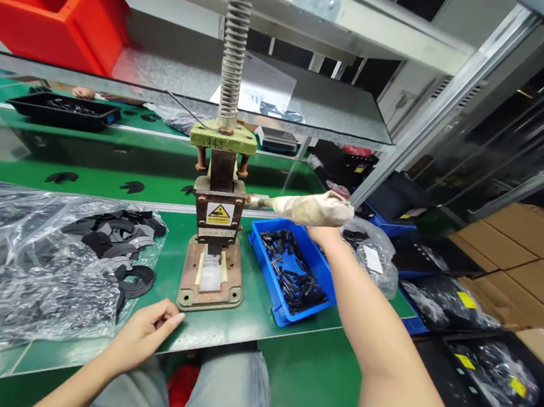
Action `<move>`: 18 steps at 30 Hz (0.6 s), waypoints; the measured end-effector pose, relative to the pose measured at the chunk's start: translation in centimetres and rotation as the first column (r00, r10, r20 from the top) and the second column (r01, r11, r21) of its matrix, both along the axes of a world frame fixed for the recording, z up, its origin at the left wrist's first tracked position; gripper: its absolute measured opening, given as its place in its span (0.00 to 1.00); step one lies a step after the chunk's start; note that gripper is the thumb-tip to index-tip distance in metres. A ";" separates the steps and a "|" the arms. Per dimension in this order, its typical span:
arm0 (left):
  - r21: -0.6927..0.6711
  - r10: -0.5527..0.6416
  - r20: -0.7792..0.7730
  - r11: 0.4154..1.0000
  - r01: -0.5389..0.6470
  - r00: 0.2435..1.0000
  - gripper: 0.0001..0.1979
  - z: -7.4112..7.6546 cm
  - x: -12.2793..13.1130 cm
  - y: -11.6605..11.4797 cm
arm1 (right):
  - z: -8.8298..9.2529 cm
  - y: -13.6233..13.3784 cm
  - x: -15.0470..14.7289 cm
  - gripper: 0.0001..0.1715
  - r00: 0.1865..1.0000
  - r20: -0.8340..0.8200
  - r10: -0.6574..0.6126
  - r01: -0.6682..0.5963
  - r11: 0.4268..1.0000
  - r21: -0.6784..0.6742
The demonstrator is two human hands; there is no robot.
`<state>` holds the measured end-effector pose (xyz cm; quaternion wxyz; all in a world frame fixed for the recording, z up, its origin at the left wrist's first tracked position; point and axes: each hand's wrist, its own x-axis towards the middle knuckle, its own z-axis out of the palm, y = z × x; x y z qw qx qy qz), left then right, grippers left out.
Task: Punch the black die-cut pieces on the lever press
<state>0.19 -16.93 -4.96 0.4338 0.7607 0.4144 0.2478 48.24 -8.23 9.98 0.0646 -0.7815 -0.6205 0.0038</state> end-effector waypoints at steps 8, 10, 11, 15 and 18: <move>0.003 -0.010 0.000 1.000 0.010 1.000 0.18 -0.2 0.1 -0.3 | -6.9 -8.3 -4.2 0.39 0.989 0.005 0.147 -0.127 0.868 -0.479; 0.004 -0.013 0.004 1.000 0.013 1.000 0.18 -0.2 0.1 -0.3 | -7.9 -9.0 -5.1 0.34 0.982 0.020 0.185 -0.149 0.848 -0.509; 0.009 -0.014 0.008 1.000 0.014 1.000 0.18 -0.1 0.0 -0.3 | -8.2 -9.2 -5.4 0.30 0.979 0.023 0.205 -0.164 0.841 -0.515; 0.031 0.011 0.027 0.999 -0.012 1.000 0.16 -0.1 -0.1 -0.1 | -8.6 -9.0 -5.6 0.20 0.967 0.048 0.250 -0.196 0.852 -0.486; 0.025 0.031 0.038 0.999 -0.032 0.999 0.16 -0.1 -0.1 -0.1 | -8.2 -8.8 -4.7 0.20 0.967 0.076 0.241 -0.188 0.887 -0.421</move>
